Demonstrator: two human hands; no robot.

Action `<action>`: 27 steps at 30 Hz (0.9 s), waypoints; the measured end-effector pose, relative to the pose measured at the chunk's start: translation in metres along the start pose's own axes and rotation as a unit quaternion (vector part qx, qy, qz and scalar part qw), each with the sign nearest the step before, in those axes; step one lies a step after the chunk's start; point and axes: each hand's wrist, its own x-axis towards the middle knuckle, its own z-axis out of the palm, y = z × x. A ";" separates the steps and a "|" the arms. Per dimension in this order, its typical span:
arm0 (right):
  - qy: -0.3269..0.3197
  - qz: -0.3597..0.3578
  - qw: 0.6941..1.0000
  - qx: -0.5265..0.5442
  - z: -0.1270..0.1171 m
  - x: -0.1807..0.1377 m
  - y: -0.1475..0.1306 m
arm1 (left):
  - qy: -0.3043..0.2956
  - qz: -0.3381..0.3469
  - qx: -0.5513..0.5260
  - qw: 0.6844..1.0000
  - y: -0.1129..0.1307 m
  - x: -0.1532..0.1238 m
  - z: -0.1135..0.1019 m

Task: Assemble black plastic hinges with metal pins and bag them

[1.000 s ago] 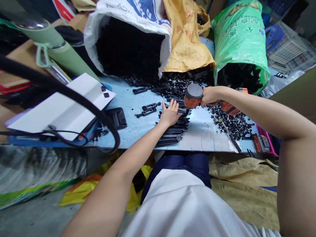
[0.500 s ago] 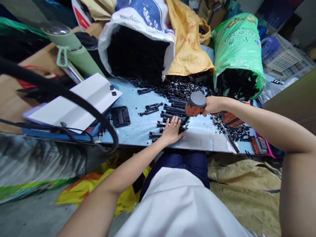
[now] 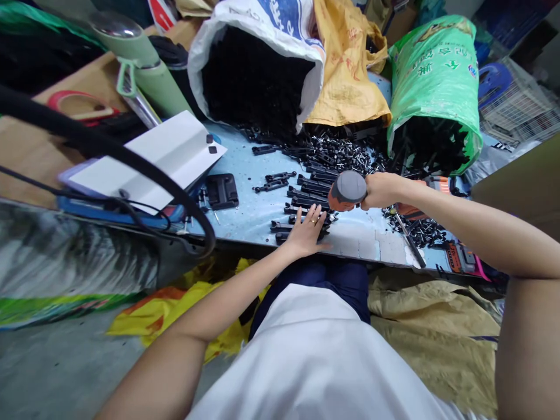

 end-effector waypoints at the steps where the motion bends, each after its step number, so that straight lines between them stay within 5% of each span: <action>1: -0.014 -0.001 1.000 0.003 0.002 -0.004 -0.002 | 0.003 -0.008 0.011 1.000 0.002 -0.004 0.000; 4: -0.053 -0.002 0.999 0.009 0.007 -0.010 -0.006 | 0.014 -0.038 0.028 0.999 0.006 -0.011 0.001; 17: -0.011 -0.013 0.996 -0.092 0.010 -0.043 -0.037 | 0.094 -0.027 -0.027 0.995 -0.001 -0.018 0.011; 22: -0.042 -0.044 0.997 -0.038 0.012 -0.040 -0.049 | 0.117 -0.011 -0.055 0.992 -0.003 -0.017 0.015; 27: -0.003 -0.031 0.999 0.044 0.039 -0.050 -0.038 | 0.129 0.009 -0.018 0.991 -0.006 -0.020 0.022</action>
